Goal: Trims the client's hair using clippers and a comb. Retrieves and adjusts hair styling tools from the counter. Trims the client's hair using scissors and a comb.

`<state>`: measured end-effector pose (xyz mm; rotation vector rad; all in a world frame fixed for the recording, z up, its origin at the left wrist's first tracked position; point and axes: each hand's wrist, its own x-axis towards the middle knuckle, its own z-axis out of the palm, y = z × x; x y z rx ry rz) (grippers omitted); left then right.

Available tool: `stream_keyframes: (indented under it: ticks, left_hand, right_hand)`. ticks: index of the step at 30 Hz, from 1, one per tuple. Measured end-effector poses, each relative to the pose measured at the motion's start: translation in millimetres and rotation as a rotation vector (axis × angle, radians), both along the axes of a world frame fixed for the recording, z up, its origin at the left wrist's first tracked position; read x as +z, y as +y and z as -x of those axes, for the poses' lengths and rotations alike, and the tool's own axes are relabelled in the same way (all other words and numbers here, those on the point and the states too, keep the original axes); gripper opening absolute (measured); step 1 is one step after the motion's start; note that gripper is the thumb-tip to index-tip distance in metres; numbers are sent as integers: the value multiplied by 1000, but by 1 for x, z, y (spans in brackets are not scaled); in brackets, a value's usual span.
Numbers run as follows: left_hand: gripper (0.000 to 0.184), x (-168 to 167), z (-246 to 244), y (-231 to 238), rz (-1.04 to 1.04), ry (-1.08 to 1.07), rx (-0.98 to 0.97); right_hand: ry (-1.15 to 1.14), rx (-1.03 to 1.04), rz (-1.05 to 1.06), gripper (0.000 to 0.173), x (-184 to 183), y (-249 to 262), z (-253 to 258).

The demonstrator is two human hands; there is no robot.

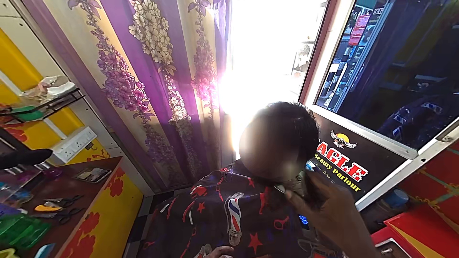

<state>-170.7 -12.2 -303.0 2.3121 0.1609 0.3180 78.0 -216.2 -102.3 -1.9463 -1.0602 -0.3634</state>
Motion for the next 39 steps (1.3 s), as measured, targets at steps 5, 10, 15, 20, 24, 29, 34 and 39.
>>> stream_keyframes:
  ticks: [5,10,15,20,24,29,34,39]
  left_hand:
    - [19,10,0,-10,9,-26,30]
    - [16,66,-21,-18,-50,-205,11]
    - [24,169,-103,-39,-453,-301,-224]
    - [17,231,-160,-55,-810,-317,-189]
    - [19,236,-164,-52,-852,-240,-135]
    - [13,214,-147,-39,-885,-266,-88]
    - [17,199,-139,-25,-874,-179,-113]
    - [16,192,-141,-21,-868,-164,-124]
  right_hand:
    - [-221,-214,66,61,32,-22,-7]
    - [-198,-224,66,59,42,-37,-13]
    - [-230,-210,58,61,50,-54,-22]
    - [-306,-224,86,62,60,-55,-20]
    - [-312,-199,143,60,58,-51,-18]
    - [-191,-124,209,58,49,-41,-18]
    - [-194,-126,274,56,45,-26,-20]
    - [-200,-128,328,54,43,-16,-27]
